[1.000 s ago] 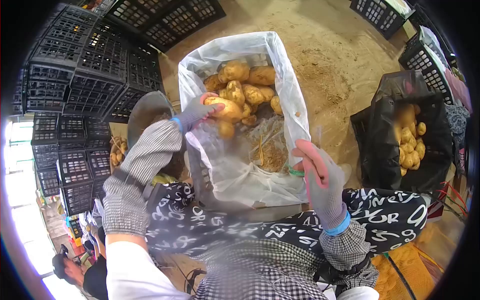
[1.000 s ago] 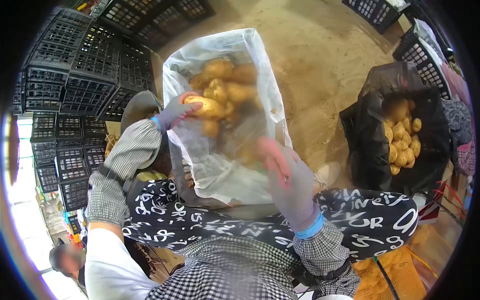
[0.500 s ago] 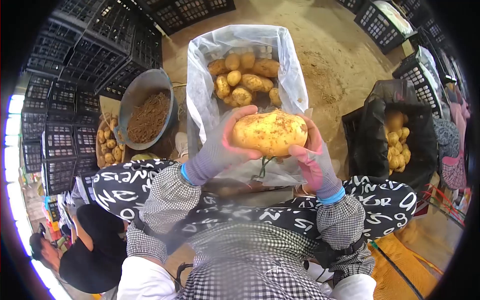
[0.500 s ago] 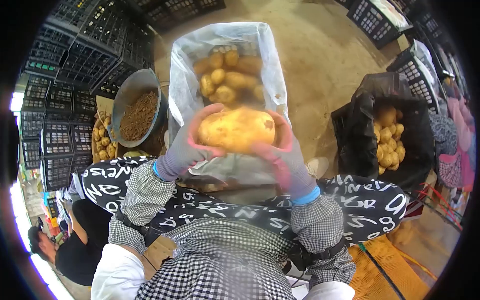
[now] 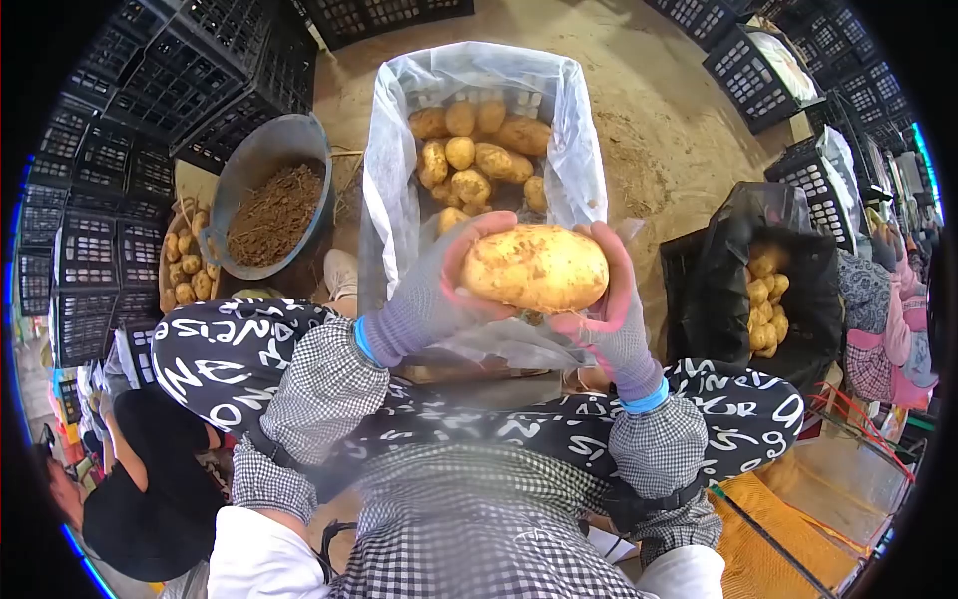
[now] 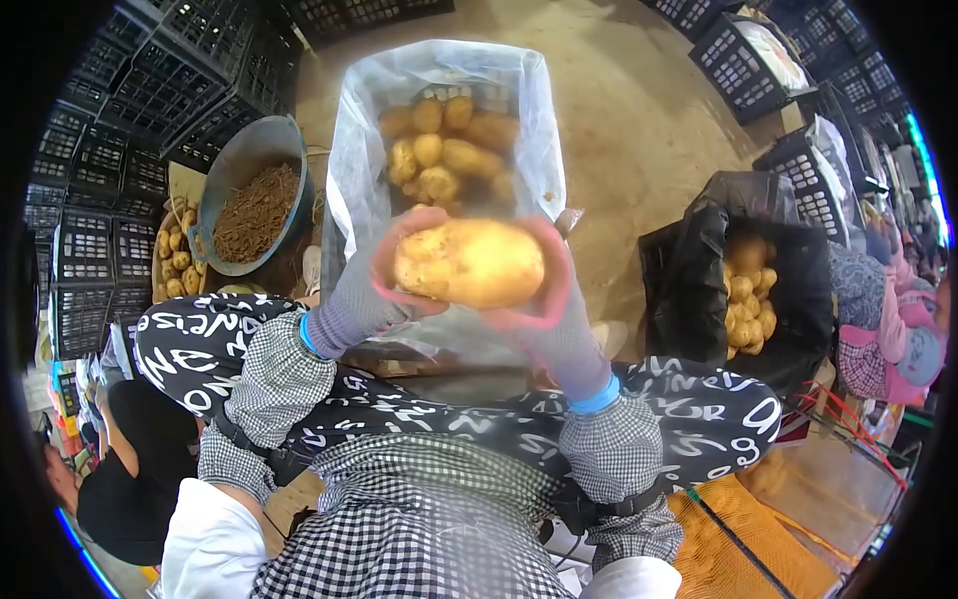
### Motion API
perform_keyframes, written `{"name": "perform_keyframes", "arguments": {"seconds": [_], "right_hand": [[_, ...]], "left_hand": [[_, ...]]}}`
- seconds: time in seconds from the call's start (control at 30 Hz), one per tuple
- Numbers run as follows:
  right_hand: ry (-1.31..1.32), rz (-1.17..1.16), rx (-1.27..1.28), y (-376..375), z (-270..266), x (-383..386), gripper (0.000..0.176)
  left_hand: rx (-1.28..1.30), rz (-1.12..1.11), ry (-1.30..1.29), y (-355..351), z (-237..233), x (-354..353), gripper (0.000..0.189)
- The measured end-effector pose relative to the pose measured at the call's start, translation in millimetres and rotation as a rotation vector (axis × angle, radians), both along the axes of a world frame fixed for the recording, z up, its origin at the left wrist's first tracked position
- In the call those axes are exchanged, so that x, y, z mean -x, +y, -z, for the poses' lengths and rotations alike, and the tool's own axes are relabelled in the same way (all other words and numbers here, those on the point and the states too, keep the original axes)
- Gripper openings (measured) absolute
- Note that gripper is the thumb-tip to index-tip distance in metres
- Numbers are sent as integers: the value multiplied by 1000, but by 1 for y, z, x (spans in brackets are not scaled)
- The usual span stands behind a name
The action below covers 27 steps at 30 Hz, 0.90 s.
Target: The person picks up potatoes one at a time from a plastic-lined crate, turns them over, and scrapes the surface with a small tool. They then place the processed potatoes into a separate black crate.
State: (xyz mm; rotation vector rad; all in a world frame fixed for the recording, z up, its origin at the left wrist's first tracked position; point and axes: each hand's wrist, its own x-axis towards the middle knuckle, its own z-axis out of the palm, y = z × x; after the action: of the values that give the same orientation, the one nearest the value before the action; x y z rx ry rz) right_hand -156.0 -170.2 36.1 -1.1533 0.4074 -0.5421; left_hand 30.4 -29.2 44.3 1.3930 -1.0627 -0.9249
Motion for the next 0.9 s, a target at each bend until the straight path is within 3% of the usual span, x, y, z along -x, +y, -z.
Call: {"name": "perform_keyframes", "arguments": {"seconds": [0.07,0.13,0.17,0.27,0.47,0.57,0.67,0.77,0.87,0.9], "right_hand": [[77,-50,-22,-4,-3,2,117],[120,-61,-34,-5,-10,2,118],[142,-67,-42,-5,-13,3,119],[146,-41,-22,-2,-21,2,118],[148,-4,252,-9,5,7,110],[203,1,454,-7,-3,9,106],[156,47,779,-7,0,10,102],[159,-20,630,-7,-4,9,100],[171,-69,-322,-4,-24,0,99],[217,-118,-334,-3,-28,-2,99]], "left_hand": [[89,24,-390,0,-3,-7,97],[110,31,-438,1,-6,-6,98],[85,14,-245,0,-6,0,98],[-12,20,-43,-5,-19,3,94],[26,37,571,-4,-15,-1,75],[-110,-30,831,-8,-24,-3,66],[-207,-89,753,-2,-27,9,62],[-106,-25,592,4,-27,7,60],[-104,-97,497,4,-28,12,58],[-108,-109,494,5,-27,10,56]]}}
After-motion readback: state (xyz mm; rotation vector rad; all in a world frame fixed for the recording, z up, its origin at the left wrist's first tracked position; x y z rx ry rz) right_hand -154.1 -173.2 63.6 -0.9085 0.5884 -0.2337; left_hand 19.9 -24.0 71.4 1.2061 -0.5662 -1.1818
